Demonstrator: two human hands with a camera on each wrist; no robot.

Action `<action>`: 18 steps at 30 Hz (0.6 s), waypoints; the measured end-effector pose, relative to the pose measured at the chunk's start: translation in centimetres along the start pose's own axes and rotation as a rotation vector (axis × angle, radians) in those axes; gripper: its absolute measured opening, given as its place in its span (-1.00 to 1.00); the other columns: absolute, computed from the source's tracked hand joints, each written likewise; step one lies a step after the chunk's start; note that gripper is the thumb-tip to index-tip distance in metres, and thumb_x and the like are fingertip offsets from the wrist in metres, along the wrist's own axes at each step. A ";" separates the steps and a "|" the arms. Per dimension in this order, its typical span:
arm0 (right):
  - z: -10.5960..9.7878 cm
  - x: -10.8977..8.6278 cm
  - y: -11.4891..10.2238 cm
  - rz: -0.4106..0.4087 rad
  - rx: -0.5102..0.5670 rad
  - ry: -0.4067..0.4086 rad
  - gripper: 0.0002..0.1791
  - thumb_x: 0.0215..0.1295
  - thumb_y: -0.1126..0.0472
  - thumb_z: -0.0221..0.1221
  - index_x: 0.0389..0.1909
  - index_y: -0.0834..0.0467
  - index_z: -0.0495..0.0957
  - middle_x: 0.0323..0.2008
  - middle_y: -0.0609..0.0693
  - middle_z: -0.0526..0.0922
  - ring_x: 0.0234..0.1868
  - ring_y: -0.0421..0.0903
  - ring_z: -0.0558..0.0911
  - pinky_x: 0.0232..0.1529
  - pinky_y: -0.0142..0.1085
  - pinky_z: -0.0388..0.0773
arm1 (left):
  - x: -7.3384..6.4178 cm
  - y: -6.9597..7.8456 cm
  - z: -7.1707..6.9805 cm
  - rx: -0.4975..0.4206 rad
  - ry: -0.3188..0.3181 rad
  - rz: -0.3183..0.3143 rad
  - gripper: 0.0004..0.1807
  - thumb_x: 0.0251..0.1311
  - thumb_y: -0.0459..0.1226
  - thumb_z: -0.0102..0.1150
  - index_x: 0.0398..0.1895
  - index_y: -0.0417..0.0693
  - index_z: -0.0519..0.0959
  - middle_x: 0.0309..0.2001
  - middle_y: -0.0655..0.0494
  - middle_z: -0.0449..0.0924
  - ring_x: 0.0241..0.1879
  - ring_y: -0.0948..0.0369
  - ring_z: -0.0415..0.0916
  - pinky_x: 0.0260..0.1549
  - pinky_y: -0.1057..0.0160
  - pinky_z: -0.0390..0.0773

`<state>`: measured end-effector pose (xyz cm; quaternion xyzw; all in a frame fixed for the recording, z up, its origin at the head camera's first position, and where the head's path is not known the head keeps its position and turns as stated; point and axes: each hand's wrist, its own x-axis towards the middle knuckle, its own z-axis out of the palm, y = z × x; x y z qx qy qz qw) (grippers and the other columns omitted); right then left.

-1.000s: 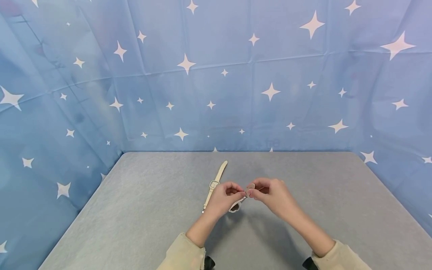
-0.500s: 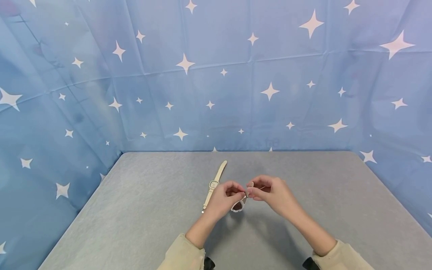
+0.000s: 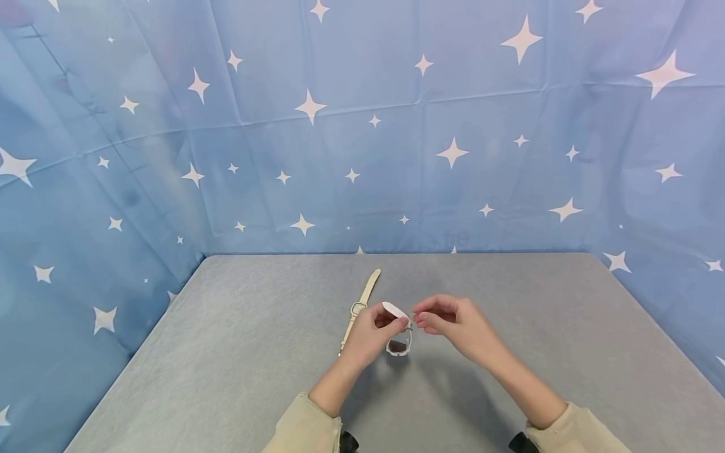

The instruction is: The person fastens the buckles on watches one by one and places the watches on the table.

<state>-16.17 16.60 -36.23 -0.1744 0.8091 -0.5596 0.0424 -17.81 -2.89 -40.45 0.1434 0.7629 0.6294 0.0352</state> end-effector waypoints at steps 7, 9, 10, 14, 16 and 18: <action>0.4 0.2 0.5 0.041 -0.055 -0.008 -0.74 0.40 0.23 0.20 -0.06 0.36 0.61 -0.13 0.23 0.72 -0.15 -0.17 0.70 -0.13 -0.35 0.70 | 0.1 0.0 -0.1 -0.108 0.016 -0.013 -0.77 0.27 -0.32 0.23 -0.15 -0.36 0.65 -0.22 -0.26 0.69 -0.32 0.40 0.55 -0.19 0.45 0.55; 0.5 0.3 0.7 0.058 -0.024 -0.040 -0.71 0.42 0.22 0.17 -0.04 0.39 0.59 -0.12 0.24 0.71 -0.10 -0.08 0.70 -0.11 -0.28 0.71 | 0.2 0.0 -0.2 -0.154 0.006 -0.015 -0.76 0.26 -0.34 0.23 -0.13 -0.39 0.64 -0.22 -0.22 0.69 -0.30 0.41 0.55 -0.15 0.45 0.55; 0.5 0.3 0.8 0.063 -0.008 -0.056 -0.70 0.43 0.22 0.16 -0.03 0.41 0.57 -0.12 0.25 0.71 -0.09 -0.04 0.70 -0.10 -0.25 0.71 | 0.2 0.0 -0.2 -0.178 -0.003 -0.018 -0.75 0.26 -0.35 0.22 -0.11 -0.40 0.63 -0.22 -0.19 0.69 -0.29 0.42 0.55 -0.14 0.45 0.55; 0.4 0.4 1.0 0.093 0.041 -0.094 -0.67 0.44 0.21 0.15 -0.01 0.44 0.53 -0.11 0.28 0.69 -0.10 -0.08 0.69 -0.07 -0.19 0.71 | 0.2 0.0 -0.3 -0.232 -0.034 -0.034 -0.71 0.27 -0.35 0.21 -0.05 -0.42 0.61 -0.25 0.04 0.68 -0.26 0.41 0.54 -0.15 0.45 0.58; 0.3 0.4 1.0 0.125 0.078 -0.109 -0.64 0.44 0.18 0.15 0.01 0.43 0.51 -0.10 0.26 0.67 -0.11 -0.12 0.68 -0.04 -0.19 0.70 | 0.2 0.1 -0.4 -0.249 -0.047 -0.045 -0.70 0.29 -0.34 0.20 -0.02 -0.41 0.61 -0.24 0.13 0.68 -0.25 0.41 0.54 -0.15 0.44 0.59; 0.2 0.3 1.0 0.168 0.134 -0.126 -0.62 0.45 0.15 0.15 0.03 0.42 0.49 -0.08 0.19 0.66 -0.11 -0.16 0.66 -0.01 -0.21 0.69 | 0.2 0.2 -0.4 -0.259 -0.058 -0.050 -0.70 0.31 -0.31 0.20 0.00 -0.38 0.61 -0.24 0.20 0.67 -0.23 0.40 0.55 -0.14 0.44 0.61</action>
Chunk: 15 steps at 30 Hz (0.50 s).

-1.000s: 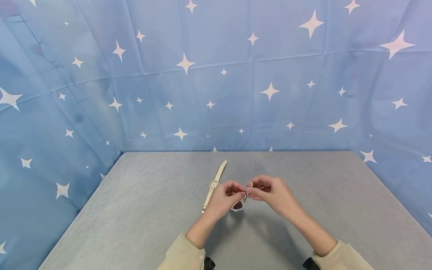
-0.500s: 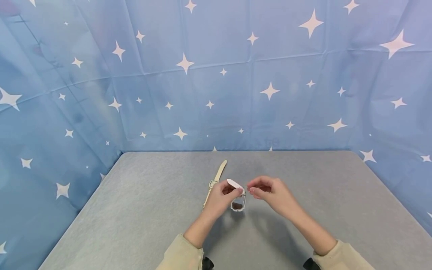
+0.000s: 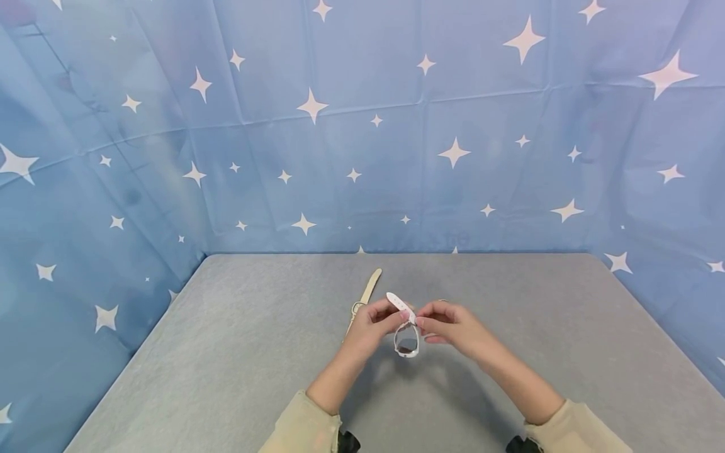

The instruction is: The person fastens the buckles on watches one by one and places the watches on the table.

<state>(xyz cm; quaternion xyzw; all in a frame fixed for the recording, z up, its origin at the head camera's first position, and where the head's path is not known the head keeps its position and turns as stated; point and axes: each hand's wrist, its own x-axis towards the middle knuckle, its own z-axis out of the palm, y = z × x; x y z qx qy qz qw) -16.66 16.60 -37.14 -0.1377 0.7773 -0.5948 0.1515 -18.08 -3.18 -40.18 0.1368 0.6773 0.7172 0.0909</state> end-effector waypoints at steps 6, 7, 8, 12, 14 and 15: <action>-0.5 -0.2 -0.2 0.057 0.164 -0.054 -0.76 0.46 0.12 0.13 -0.04 0.21 0.51 -0.16 -0.13 0.61 -0.11 -0.22 0.63 0.00 -0.33 0.62 | 0.2 0.5 0.2 -0.011 -0.005 -0.007 -0.71 0.31 -0.26 0.23 -0.06 -0.34 0.60 -0.27 0.24 0.62 -0.21 0.36 0.55 -0.08 0.40 0.61; -0.6 -0.2 -0.2 0.058 0.188 -0.061 -0.81 0.46 0.13 0.13 -0.06 0.15 0.52 -0.18 -0.16 0.61 -0.11 -0.22 0.62 -0.03 -0.34 0.61 | 0.2 0.5 0.3 -0.011 -0.007 -0.002 -0.71 0.30 -0.26 0.23 -0.06 -0.34 0.59 -0.27 0.24 0.62 -0.21 0.36 0.56 -0.08 0.40 0.60; -0.7 -0.3 -0.2 0.058 0.211 -0.067 -0.85 0.47 0.13 0.12 -0.09 0.10 0.53 -0.19 -0.17 0.62 -0.12 -0.22 0.62 -0.05 -0.34 0.60 | 0.3 0.6 0.2 -0.007 -0.011 0.003 -0.71 0.30 -0.27 0.24 -0.06 -0.34 0.58 -0.27 0.24 0.61 -0.22 0.36 0.56 -0.09 0.40 0.59; -0.9 -0.3 -0.4 0.060 0.286 -0.080 -0.93 0.48 0.13 0.10 -0.13 -0.02 0.54 -0.21 -0.19 0.62 -0.15 -0.23 0.62 -0.09 -0.37 0.59 | 0.2 0.6 0.1 0.007 -0.030 0.039 -0.72 0.26 -0.34 0.25 -0.04 -0.36 0.57 -0.22 0.19 0.63 -0.20 0.35 0.57 -0.09 0.41 0.56; -1.0 -0.3 -0.5 0.063 0.305 -0.077 -0.93 0.49 0.13 0.10 -0.13 -0.01 0.53 -0.21 -0.19 0.62 -0.16 -0.23 0.62 -0.08 -0.37 0.61 | 0.2 0.5 0.0 0.013 -0.030 0.050 -0.72 0.25 -0.37 0.26 -0.03 -0.35 0.58 -0.21 0.20 0.63 -0.20 0.35 0.57 -0.10 0.42 0.56; -1.0 -0.3 -0.5 0.067 0.308 -0.074 -0.92 0.49 0.13 0.10 -0.12 0.00 0.53 -0.21 -0.19 0.62 -0.16 -0.23 0.62 -0.08 -0.38 0.61 | 0.2 0.5 0.0 0.016 -0.029 0.055 -0.73 0.24 -0.38 0.26 -0.03 -0.35 0.58 -0.21 0.21 0.63 -0.21 0.36 0.57 -0.10 0.43 0.56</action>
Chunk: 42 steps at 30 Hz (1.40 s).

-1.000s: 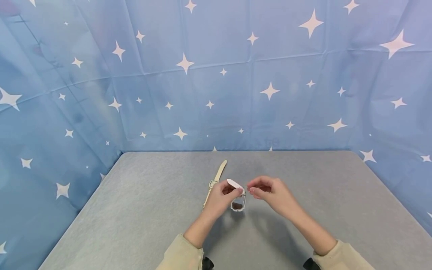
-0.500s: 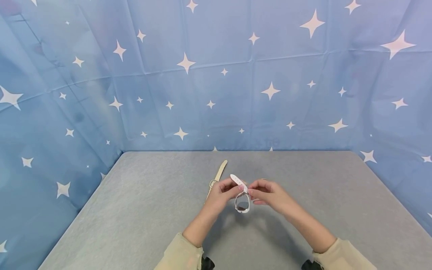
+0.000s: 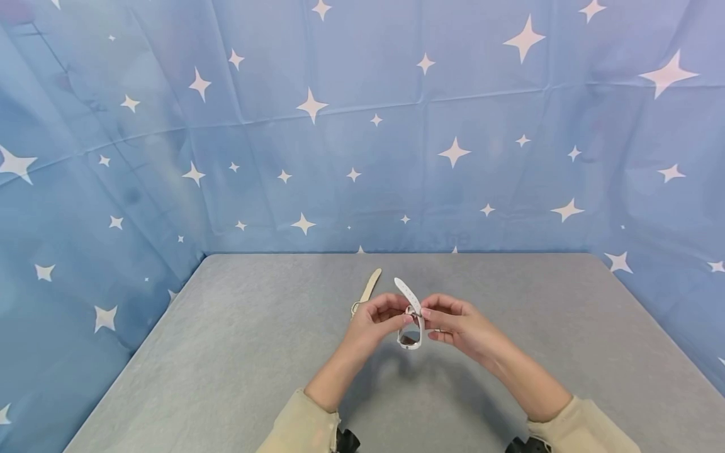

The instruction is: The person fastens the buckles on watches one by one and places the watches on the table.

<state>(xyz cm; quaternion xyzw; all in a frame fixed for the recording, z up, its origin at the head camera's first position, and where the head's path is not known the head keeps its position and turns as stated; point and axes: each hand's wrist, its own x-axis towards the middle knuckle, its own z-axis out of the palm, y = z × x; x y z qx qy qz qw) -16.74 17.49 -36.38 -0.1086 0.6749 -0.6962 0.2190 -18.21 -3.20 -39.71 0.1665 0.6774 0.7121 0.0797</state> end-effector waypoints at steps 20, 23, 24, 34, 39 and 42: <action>1.7 0.0 -0.4 -0.313 -0.382 0.284 -0.74 0.34 0.22 0.27 -0.02 0.24 0.60 -0.14 0.05 0.71 -0.20 -0.29 0.67 -0.22 -0.38 0.61 | -0.3 -0.7 0.0 0.031 0.023 0.021 -0.76 0.19 -0.40 0.33 -0.09 -0.35 0.66 -0.15 -0.16 0.73 -0.27 0.43 0.61 -0.18 0.44 0.59; 1.9 0.2 -0.3 -0.385 -0.433 0.298 -0.77 0.32 0.28 0.28 -0.04 0.23 0.61 -0.13 0.18 0.71 -0.21 -0.30 0.67 -0.23 -0.39 0.63 | -0.3 -0.8 0.0 0.045 0.004 0.025 -0.75 0.21 -0.39 0.32 -0.08 -0.35 0.66 -0.10 -0.28 0.70 -0.26 0.44 0.62 -0.14 0.43 0.60; 1.9 0.2 -0.3 -0.401 -0.445 0.302 -0.77 0.31 0.29 0.28 -0.04 0.23 0.61 -0.13 0.19 0.71 -0.21 -0.30 0.67 -0.22 -0.39 0.63 | -0.3 -0.8 0.1 0.046 -0.004 0.029 -0.75 0.21 -0.39 0.31 -0.08 -0.36 0.66 -0.08 -0.32 0.69 -0.26 0.44 0.62 -0.13 0.43 0.60; 2.0 0.0 -0.1 -0.484 -0.523 0.382 -0.82 0.27 0.30 0.32 -0.11 0.16 0.67 -0.22 0.13 0.76 -0.28 -0.33 0.68 -0.31 -0.40 0.64 | -0.4 -0.9 0.1 0.035 -0.010 0.014 -0.75 0.21 -0.40 0.31 -0.08 -0.39 0.65 -0.08 -0.36 0.67 -0.28 0.46 0.62 -0.18 0.44 0.62; 1.9 -0.1 -0.1 -0.497 -0.535 0.395 -0.83 0.27 0.30 0.32 -0.13 0.15 0.70 -0.23 0.14 0.78 -0.30 -0.35 0.69 -0.35 -0.40 0.64 | -0.3 -1.0 0.0 0.030 -0.001 0.002 -0.75 0.21 -0.40 0.31 -0.09 -0.39 0.65 -0.11 -0.32 0.69 -0.29 0.45 0.62 -0.20 0.45 0.61; 1.8 -0.1 -0.1 -0.489 -0.556 0.400 -0.83 0.26 0.30 0.32 -0.12 0.13 0.71 -0.22 0.13 0.78 -0.31 -0.31 0.71 -0.35 -0.38 0.65 | -0.4 -0.8 0.1 0.037 -0.002 -0.010 -0.75 0.22 -0.38 0.31 -0.08 -0.38 0.65 -0.12 -0.28 0.69 -0.29 0.42 0.61 -0.26 0.42 0.63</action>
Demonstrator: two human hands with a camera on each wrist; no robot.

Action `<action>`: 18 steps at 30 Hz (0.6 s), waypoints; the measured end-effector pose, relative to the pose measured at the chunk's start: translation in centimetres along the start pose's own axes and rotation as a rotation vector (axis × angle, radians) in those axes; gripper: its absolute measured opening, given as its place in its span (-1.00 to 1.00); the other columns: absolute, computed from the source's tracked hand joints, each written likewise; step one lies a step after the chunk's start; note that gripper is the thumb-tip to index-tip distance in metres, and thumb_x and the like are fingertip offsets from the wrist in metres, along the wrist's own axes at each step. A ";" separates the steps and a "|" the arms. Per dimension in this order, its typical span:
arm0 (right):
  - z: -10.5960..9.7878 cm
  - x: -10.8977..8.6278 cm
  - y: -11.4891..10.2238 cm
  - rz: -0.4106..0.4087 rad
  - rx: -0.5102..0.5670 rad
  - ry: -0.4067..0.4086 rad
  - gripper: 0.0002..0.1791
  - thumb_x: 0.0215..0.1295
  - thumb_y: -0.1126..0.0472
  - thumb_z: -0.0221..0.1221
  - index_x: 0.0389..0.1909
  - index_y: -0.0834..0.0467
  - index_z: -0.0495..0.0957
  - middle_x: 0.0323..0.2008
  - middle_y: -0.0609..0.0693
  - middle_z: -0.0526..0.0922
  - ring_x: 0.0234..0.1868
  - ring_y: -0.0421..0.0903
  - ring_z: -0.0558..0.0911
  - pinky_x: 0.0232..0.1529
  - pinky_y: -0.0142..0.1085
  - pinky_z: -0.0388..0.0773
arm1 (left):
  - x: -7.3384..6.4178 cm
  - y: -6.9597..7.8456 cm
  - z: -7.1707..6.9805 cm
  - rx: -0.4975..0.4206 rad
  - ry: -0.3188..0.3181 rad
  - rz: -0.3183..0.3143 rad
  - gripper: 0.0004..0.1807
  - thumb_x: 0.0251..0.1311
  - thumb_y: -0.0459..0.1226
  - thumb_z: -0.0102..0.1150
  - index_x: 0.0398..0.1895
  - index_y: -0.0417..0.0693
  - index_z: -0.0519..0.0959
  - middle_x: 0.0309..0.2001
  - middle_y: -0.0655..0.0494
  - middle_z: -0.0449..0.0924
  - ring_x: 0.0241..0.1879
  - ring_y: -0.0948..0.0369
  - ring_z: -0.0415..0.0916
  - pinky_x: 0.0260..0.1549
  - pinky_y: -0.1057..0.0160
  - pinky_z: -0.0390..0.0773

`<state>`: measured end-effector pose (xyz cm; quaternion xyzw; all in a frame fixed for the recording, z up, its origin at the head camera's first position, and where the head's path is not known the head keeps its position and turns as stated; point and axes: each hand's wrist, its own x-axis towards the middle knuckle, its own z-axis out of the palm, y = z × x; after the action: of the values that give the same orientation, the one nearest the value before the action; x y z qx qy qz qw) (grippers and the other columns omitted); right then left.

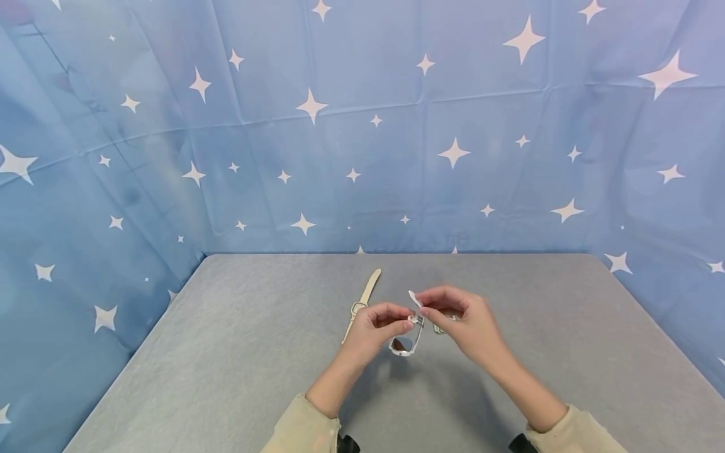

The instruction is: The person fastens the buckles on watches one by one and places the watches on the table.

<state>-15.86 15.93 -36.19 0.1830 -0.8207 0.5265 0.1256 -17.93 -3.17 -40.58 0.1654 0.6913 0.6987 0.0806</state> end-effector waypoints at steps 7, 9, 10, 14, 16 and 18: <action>-0.2 -0.1 0.1 -0.008 -0.046 -0.001 -0.82 0.25 0.31 0.33 -0.14 0.08 0.74 -0.22 0.04 0.80 -0.31 -0.36 0.70 -0.35 -0.38 0.65 | -0.1 0.2 0.1 -0.014 0.000 -0.028 -0.75 0.24 -0.37 0.30 -0.06 -0.34 0.65 -0.20 -0.05 0.71 -0.34 0.39 0.58 -0.42 0.33 0.66; -0.2 -0.1 0.2 -0.016 -0.060 -0.001 -0.82 0.24 0.31 0.33 -0.15 0.08 0.74 -0.22 0.04 0.80 -0.31 -0.37 0.70 -0.36 -0.39 0.65 | -0.1 0.1 0.1 -0.016 0.002 -0.025 -0.75 0.24 -0.37 0.30 -0.07 -0.34 0.65 -0.20 -0.06 0.71 -0.35 0.39 0.58 -0.43 0.33 0.65; -0.2 -0.1 0.2 -0.021 -0.067 -0.001 -0.82 0.24 0.31 0.33 -0.15 0.08 0.74 -0.23 0.04 0.80 -0.30 -0.37 0.70 -0.36 -0.39 0.65 | -0.1 0.2 0.1 -0.015 0.004 -0.024 -0.75 0.24 -0.37 0.30 -0.07 -0.33 0.65 -0.19 -0.08 0.71 -0.36 0.39 0.58 -0.44 0.33 0.65; -0.3 -0.1 0.1 -0.048 -0.093 0.000 -0.81 0.23 0.34 0.34 -0.17 0.07 0.75 -0.24 -0.03 0.80 -0.29 -0.37 0.70 -0.36 -0.39 0.65 | -0.1 0.2 0.1 -0.007 0.013 -0.021 -0.76 0.23 -0.36 0.30 -0.08 -0.32 0.65 -0.17 -0.19 0.70 -0.37 0.39 0.57 -0.45 0.34 0.63; -0.3 -0.1 0.1 -0.059 -0.105 0.000 -0.80 0.22 0.35 0.34 -0.17 0.07 0.76 -0.24 -0.05 0.79 -0.29 -0.37 0.70 -0.35 -0.39 0.66 | -0.1 0.3 0.1 -0.003 0.015 -0.020 -0.76 0.23 -0.36 0.31 -0.08 -0.32 0.66 -0.16 -0.21 0.70 -0.38 0.39 0.57 -0.45 0.34 0.63; -0.3 -0.1 0.1 -0.072 -0.116 -0.001 -0.80 0.21 0.37 0.34 -0.18 0.07 0.76 -0.25 -0.06 0.79 -0.28 -0.37 0.70 -0.35 -0.40 0.66 | -0.1 0.2 0.1 -0.001 0.015 -0.018 -0.76 0.23 -0.36 0.31 -0.08 -0.32 0.66 -0.16 -0.22 0.69 -0.38 0.39 0.57 -0.45 0.33 0.63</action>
<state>-15.81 16.29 -36.17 0.2048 -0.8428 0.4731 0.1545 -17.78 -3.11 -40.37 0.1538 0.6931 0.6994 0.0816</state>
